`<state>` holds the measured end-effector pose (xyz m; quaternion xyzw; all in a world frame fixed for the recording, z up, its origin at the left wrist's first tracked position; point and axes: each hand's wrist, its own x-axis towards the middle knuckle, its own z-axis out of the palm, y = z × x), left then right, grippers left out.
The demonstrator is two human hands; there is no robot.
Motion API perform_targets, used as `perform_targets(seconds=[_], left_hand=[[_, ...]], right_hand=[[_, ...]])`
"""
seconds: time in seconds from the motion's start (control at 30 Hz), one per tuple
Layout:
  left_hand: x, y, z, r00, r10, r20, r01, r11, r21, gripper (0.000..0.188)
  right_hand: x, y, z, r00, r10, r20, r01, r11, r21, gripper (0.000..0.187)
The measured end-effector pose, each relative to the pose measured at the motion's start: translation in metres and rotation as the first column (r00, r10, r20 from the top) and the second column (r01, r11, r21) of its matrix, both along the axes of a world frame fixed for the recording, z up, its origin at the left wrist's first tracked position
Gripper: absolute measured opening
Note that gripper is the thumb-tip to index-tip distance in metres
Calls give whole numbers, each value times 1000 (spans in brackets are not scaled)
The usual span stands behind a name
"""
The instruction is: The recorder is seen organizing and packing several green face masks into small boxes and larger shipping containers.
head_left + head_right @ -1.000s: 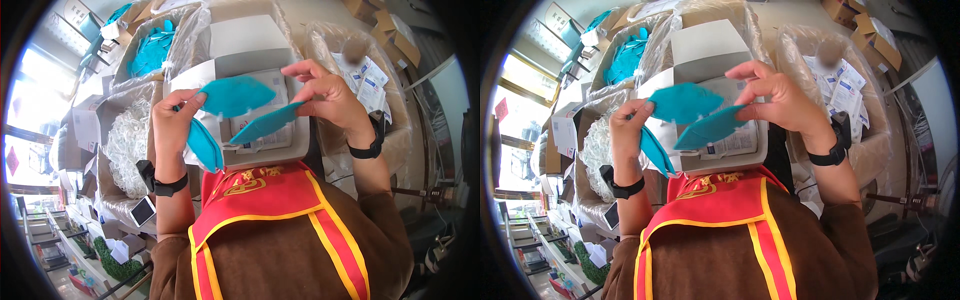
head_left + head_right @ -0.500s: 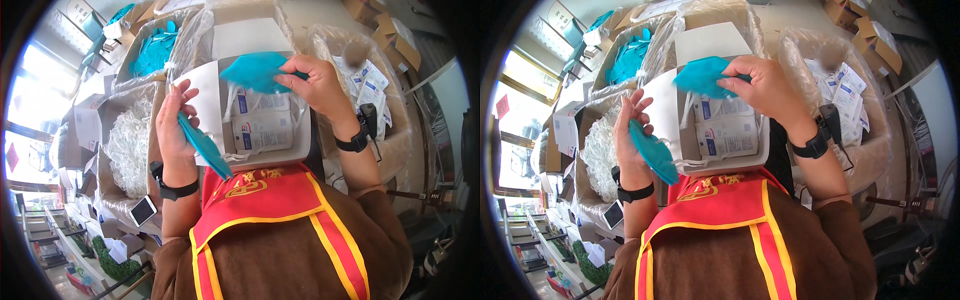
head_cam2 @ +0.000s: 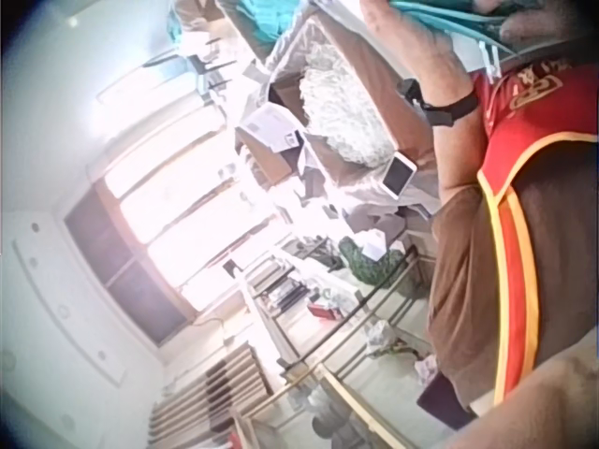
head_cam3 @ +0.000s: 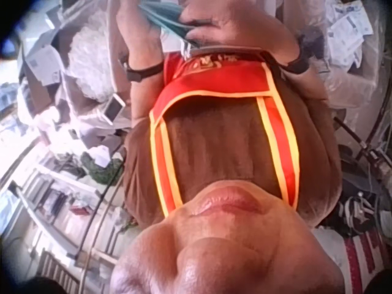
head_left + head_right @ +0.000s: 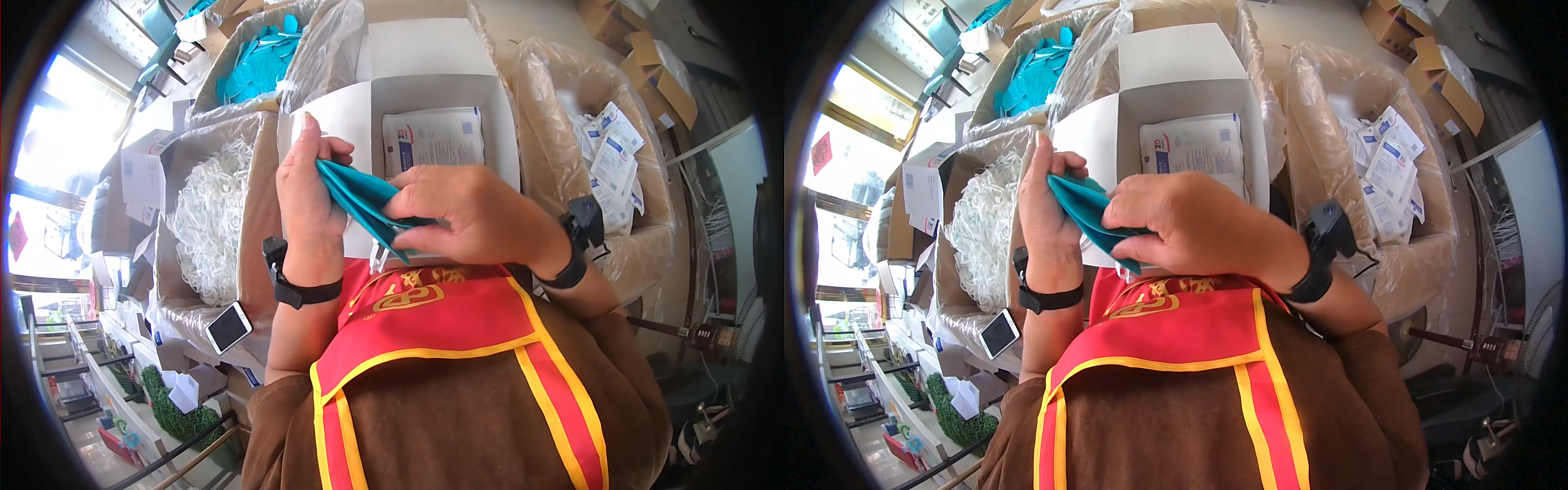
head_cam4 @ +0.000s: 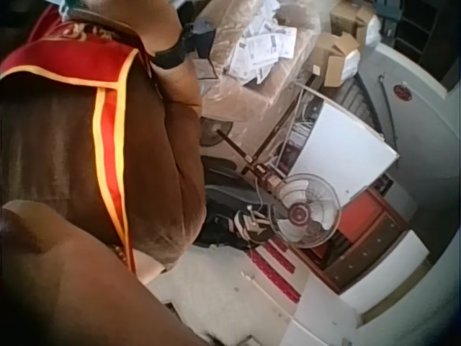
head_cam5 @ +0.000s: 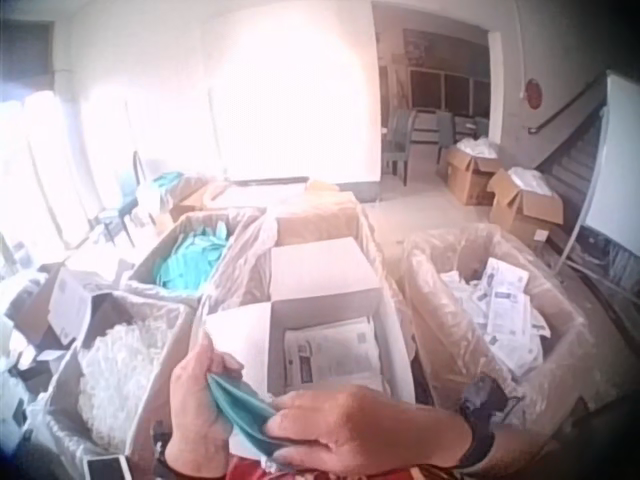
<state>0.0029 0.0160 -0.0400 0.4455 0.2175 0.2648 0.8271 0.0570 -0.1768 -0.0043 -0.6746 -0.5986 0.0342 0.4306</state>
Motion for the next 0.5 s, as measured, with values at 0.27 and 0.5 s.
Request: perform_targets(seconds=[0.27,0.5], left_hand=[[-45,51,32,985,116,124,-131,985,115,41],[-56,43,31,958,-14,287,-89,935,342,33]], right_hand=[[103,25,-7,980,-197,-27,183,947,-266,18],[157,81,-136,795,-80,601,511,623,-592,20]])
